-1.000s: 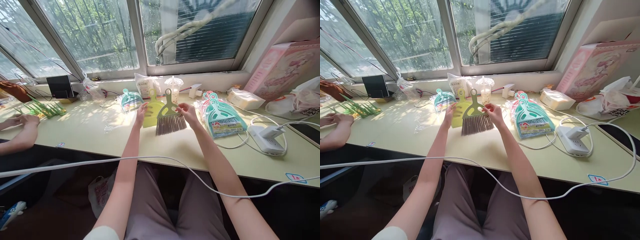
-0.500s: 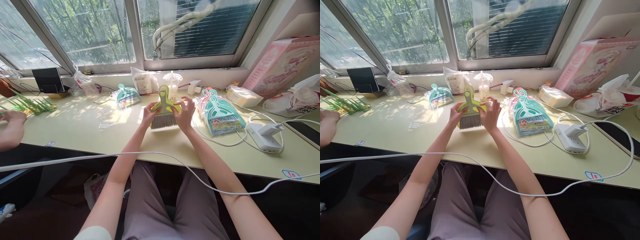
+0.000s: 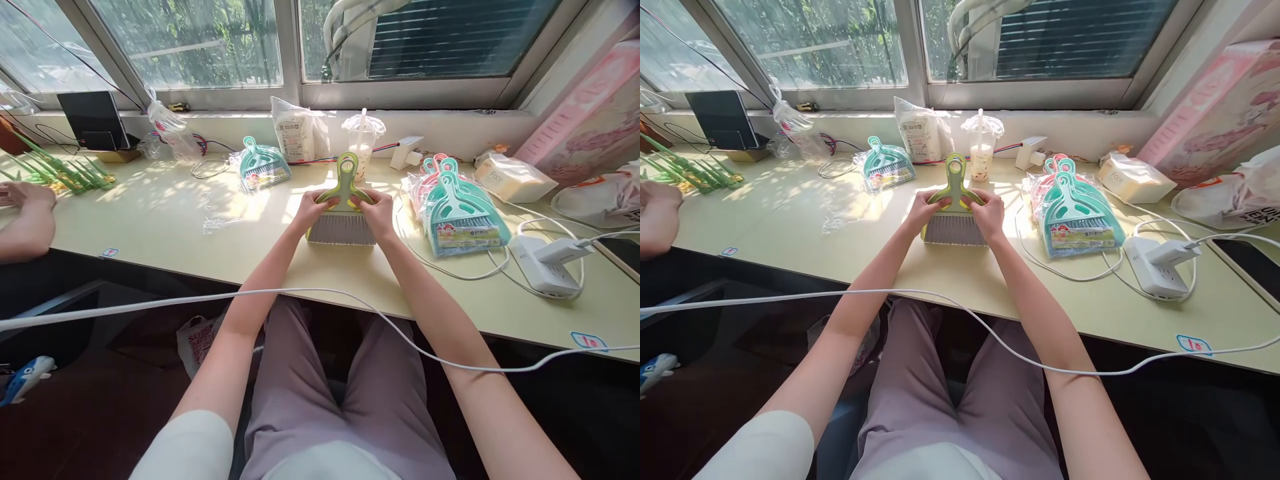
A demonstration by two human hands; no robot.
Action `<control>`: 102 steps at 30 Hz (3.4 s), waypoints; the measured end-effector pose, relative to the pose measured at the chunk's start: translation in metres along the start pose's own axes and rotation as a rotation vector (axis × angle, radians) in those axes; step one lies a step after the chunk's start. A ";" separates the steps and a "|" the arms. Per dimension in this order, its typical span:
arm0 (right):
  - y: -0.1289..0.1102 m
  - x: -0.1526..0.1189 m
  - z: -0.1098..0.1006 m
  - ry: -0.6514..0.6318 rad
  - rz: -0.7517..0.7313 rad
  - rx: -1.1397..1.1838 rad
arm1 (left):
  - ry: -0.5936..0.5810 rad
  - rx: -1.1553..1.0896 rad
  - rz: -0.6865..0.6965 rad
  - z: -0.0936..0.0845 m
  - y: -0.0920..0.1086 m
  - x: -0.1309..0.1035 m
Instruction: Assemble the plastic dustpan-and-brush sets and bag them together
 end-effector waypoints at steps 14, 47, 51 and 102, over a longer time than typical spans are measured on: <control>0.036 0.006 -0.003 -0.301 0.081 -0.193 | 0.350 -0.399 -0.307 -0.074 -0.055 0.008; 0.037 -0.018 0.027 -0.502 -0.022 -0.537 | 0.543 -0.629 -0.556 -0.090 -0.101 -0.003; 0.035 -0.011 0.018 -0.382 0.011 -0.489 | 0.540 -0.637 -0.555 -0.090 -0.102 -0.003; 0.023 -0.015 0.037 -0.340 0.036 -0.415 | 0.032 -0.596 -0.361 -0.018 -0.068 0.006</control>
Point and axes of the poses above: each hand's wrist, its own x-axis towards the middle knuckle, its own z-axis out of the palm, y = z × x, the point moved 9 cm from there along x, towards the middle knuckle, and after that the axes turned 9 degrees about -z, right-handed, at the moved point
